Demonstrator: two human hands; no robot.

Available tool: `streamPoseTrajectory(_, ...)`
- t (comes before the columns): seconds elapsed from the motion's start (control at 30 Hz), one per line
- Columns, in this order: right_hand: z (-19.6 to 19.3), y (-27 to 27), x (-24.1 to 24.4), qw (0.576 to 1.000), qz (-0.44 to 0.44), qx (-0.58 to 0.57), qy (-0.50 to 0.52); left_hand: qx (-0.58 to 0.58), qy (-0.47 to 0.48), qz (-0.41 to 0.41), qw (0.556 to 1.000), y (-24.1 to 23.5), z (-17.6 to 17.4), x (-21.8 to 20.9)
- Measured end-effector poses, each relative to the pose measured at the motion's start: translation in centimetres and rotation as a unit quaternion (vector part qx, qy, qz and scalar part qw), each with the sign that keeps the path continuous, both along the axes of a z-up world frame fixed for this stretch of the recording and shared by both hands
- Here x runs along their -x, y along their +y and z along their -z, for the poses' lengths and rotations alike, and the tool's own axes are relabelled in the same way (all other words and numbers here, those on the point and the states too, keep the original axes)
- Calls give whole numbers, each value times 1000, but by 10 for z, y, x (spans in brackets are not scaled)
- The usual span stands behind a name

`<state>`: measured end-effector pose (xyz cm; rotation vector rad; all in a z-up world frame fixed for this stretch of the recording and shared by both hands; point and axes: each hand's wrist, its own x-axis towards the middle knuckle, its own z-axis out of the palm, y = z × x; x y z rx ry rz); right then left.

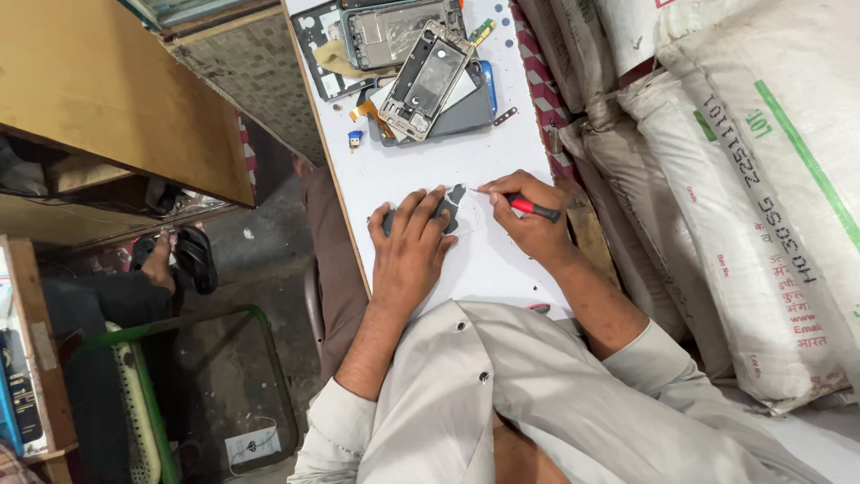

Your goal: The person uses a small screwdriver to scrape adhesive or residue from the surface of a black rectangular electronic component. The person holds the component steady with one hand while working with the tool in the other. The workspace contains disassembled mobile phone parts and tools.

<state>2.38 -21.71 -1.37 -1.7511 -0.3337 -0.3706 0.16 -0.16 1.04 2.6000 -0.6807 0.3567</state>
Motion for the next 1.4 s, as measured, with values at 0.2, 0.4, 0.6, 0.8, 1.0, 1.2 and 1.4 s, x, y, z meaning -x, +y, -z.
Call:
streamPoseTrajectory(0.2,8,-3,-1,999,-33,29,-3,21,4,3,1000,2,1,-1)
streamPoseTrajectory(0.4,29,-3,-3,998,-48,16,49,45,10,-6,999,4,5,-1)
streamPoseTrajectory(0.6,35,-6,-5,981,-62,-178,34,110,25,-23,993,6,5,-2)
streamPoseTrajectory(0.8,22,-4,2,994,-65,-65,-61,94,14,-16,995,8,6,-1)
streamPoseTrajectory(1.0,-5,-8,2,990,35,11,-133,82,5,-23,996,6,7,-4)
streamPoseTrajectory(1.2,-7,-5,11,974,-51,68,-211,86,1,-42,995,9,16,0)
streamPoseTrajectory(1.4,4,-11,14,996,37,18,-81,79,-48,-47,995,10,18,3)
